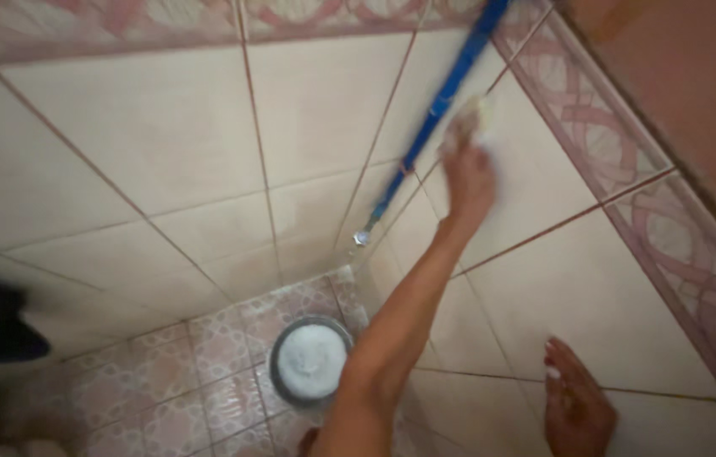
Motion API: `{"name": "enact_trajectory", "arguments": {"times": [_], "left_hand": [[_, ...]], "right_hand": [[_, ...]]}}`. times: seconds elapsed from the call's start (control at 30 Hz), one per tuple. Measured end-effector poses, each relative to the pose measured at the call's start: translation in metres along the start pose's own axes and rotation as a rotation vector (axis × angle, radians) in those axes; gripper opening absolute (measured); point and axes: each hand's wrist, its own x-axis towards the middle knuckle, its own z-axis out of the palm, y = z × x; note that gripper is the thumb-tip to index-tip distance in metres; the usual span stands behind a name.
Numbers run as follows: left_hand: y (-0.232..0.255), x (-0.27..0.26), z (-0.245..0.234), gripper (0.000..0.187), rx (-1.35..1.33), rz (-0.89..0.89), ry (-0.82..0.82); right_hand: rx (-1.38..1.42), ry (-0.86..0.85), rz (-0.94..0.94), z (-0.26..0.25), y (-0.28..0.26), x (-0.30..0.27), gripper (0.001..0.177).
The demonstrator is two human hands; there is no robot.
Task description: The person scrubs the tiled walls of a room with a soapy sponge, dipping the sponge into a bucket of water and applying it to the tiles around a water pipe.
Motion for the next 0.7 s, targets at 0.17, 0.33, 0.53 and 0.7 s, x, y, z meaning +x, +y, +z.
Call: {"name": "enact_trajectory", "arguments": {"times": [0.17, 0.33, 0.53, 0.7], "left_hand": [[0.006, 0.037, 0.001, 0.059, 0.042, 0.13, -0.003], [-0.15, -0.065, -0.007, 0.064, 0.123, -0.321, -0.061], [-0.199, -0.135, -0.001, 0.048, 0.251, -0.61, -0.213], [-0.079, -0.029, 0.023, 0.036, 0.143, -0.4, -0.246]], "right_hand": [[0.02, -0.025, 0.046, 0.007, -0.008, 0.011, 0.039], [0.118, 0.004, 0.068, 0.012, -0.008, 0.012, 0.035], [0.109, -0.018, 0.141, 0.017, -0.004, 0.018, 0.031], [0.144, -0.054, 0.217, 0.014, -0.014, 0.021, 0.032]]}}
